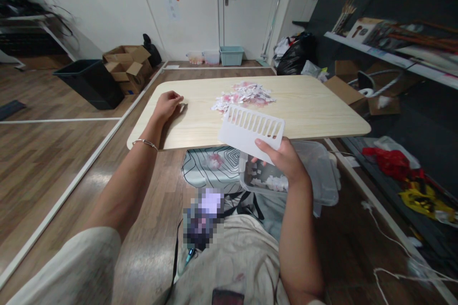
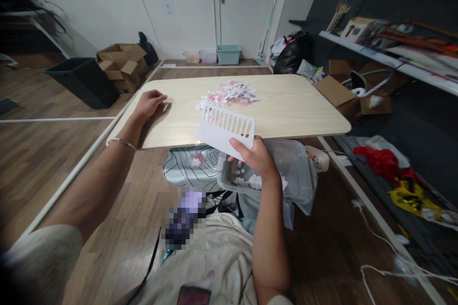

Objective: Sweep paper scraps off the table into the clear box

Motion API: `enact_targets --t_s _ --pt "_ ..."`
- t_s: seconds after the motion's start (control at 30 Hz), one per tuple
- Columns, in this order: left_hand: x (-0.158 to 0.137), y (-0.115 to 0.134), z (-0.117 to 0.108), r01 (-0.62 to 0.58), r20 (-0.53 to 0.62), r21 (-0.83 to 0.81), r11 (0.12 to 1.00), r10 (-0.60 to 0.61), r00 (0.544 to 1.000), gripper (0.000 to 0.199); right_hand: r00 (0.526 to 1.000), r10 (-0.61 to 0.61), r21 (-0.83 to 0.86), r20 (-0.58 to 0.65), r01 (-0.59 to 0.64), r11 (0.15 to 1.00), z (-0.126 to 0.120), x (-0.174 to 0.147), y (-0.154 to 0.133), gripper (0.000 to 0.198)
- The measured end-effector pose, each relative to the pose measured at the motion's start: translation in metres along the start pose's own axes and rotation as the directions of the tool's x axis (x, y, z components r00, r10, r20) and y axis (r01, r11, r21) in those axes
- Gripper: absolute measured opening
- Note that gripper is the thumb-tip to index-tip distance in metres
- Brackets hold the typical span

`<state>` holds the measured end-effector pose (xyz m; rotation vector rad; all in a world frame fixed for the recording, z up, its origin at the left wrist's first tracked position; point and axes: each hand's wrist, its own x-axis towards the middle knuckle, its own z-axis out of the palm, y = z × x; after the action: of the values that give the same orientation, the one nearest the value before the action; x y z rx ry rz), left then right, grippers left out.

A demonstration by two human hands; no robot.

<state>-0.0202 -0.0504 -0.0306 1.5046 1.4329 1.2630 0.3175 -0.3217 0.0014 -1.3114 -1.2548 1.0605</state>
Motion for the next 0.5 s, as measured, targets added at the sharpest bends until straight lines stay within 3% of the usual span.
enact_targets --t_s 0.13,0.37,0.5 --pt "0.001 -0.002 -0.001 -0.016 -0.001 0.018 1.0 0.016 1.0 0.019 0.999 -0.007 0.017 -0.04 0.008 1.0 0.001 0.002 0.002 0.047" --pt "0.001 -0.005 -0.001 -0.088 0.019 0.062 0.994 0.087 0.996 0.019 0.969 -0.048 0.033 -0.243 0.058 0.998 -0.001 0.011 0.004 0.054" --pt "0.002 -0.005 -0.001 -0.086 0.013 0.067 0.994 0.085 0.996 0.018 0.962 -0.058 0.017 -0.268 0.065 0.998 -0.001 0.012 0.005 0.052"
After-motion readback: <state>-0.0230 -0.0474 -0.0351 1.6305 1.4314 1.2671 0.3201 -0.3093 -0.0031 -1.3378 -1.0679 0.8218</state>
